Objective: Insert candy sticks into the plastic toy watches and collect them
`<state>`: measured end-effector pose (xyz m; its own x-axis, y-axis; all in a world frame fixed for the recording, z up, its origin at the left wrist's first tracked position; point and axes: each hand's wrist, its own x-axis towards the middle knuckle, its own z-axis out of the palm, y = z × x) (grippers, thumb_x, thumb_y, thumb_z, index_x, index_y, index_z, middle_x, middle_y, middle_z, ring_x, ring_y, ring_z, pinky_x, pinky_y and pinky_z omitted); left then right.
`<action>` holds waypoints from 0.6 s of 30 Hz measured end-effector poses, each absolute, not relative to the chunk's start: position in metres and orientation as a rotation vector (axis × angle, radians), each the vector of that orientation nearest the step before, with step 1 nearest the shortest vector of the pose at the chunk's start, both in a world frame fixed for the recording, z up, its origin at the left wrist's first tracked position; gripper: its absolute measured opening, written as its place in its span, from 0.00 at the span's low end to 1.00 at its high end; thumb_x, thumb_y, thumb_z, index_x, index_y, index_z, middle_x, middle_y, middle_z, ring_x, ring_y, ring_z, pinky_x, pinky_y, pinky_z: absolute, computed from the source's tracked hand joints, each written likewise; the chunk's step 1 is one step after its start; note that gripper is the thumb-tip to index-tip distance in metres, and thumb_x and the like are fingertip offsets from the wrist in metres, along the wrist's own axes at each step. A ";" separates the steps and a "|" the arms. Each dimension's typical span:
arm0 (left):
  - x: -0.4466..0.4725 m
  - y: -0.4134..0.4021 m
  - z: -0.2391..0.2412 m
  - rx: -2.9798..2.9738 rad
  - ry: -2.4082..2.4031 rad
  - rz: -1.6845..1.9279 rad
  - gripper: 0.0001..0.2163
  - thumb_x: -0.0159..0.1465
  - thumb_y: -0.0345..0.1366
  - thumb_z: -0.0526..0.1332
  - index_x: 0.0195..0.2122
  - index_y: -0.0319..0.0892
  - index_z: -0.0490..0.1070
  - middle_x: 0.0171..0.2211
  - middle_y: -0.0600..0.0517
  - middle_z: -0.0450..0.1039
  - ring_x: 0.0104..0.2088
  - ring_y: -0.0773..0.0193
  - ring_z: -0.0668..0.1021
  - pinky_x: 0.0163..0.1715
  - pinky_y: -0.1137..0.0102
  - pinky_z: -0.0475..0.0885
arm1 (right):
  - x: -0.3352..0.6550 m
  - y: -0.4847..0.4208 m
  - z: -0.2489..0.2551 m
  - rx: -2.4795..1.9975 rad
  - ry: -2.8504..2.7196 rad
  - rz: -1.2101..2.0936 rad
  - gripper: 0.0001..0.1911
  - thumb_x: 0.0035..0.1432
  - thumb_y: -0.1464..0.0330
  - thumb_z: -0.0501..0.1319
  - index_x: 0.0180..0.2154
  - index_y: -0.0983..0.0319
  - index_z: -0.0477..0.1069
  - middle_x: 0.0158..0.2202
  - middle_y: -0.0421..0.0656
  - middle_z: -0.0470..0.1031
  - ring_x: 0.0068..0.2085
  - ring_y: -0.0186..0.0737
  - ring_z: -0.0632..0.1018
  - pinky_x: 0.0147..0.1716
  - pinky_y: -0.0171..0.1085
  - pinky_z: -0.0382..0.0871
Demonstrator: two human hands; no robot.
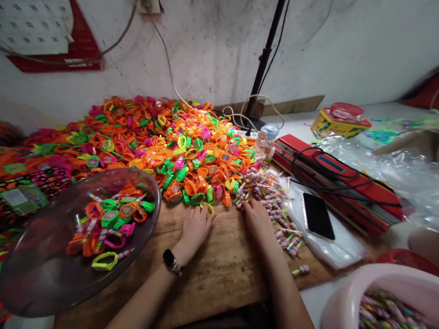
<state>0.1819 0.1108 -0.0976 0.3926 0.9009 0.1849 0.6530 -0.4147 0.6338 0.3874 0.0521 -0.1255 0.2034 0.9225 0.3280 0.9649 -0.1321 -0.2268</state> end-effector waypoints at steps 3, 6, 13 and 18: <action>0.165 0.110 -0.094 2.070 1.216 0.734 0.07 0.64 0.40 0.59 0.33 0.42 0.67 0.34 0.47 0.69 0.39 0.54 0.74 0.43 0.58 0.70 | 0.390 0.046 -0.131 -2.009 -1.710 -0.106 0.11 0.60 0.72 0.53 0.37 0.63 0.74 0.37 0.50 0.73 0.40 0.46 0.72 0.42 0.42 0.67; 0.145 0.102 -0.081 1.923 1.052 0.710 0.08 0.65 0.42 0.56 0.36 0.42 0.67 0.35 0.49 0.72 0.36 0.59 0.76 0.38 0.65 0.73 | 0.392 0.048 -0.132 -1.959 -1.607 -0.076 0.10 0.60 0.67 0.55 0.36 0.62 0.74 0.38 0.51 0.72 0.41 0.49 0.71 0.44 0.48 0.66; 0.129 0.085 -0.042 1.317 0.892 0.783 0.14 0.56 0.46 0.66 0.37 0.40 0.73 0.33 0.50 0.75 0.32 0.65 0.76 0.33 0.71 0.73 | 0.350 0.045 -0.084 -1.709 -1.442 0.144 0.14 0.66 0.60 0.51 0.40 0.61 0.68 0.35 0.47 0.73 0.36 0.42 0.76 0.36 0.41 0.72; 0.129 0.084 -0.026 0.952 0.887 0.897 0.16 0.53 0.47 0.68 0.35 0.39 0.75 0.36 0.48 0.77 0.37 0.62 0.79 0.39 0.67 0.76 | 0.275 0.017 -0.035 -1.335 -1.195 0.687 0.12 0.65 0.61 0.56 0.45 0.59 0.69 0.34 0.42 0.76 0.33 0.37 0.77 0.33 0.35 0.74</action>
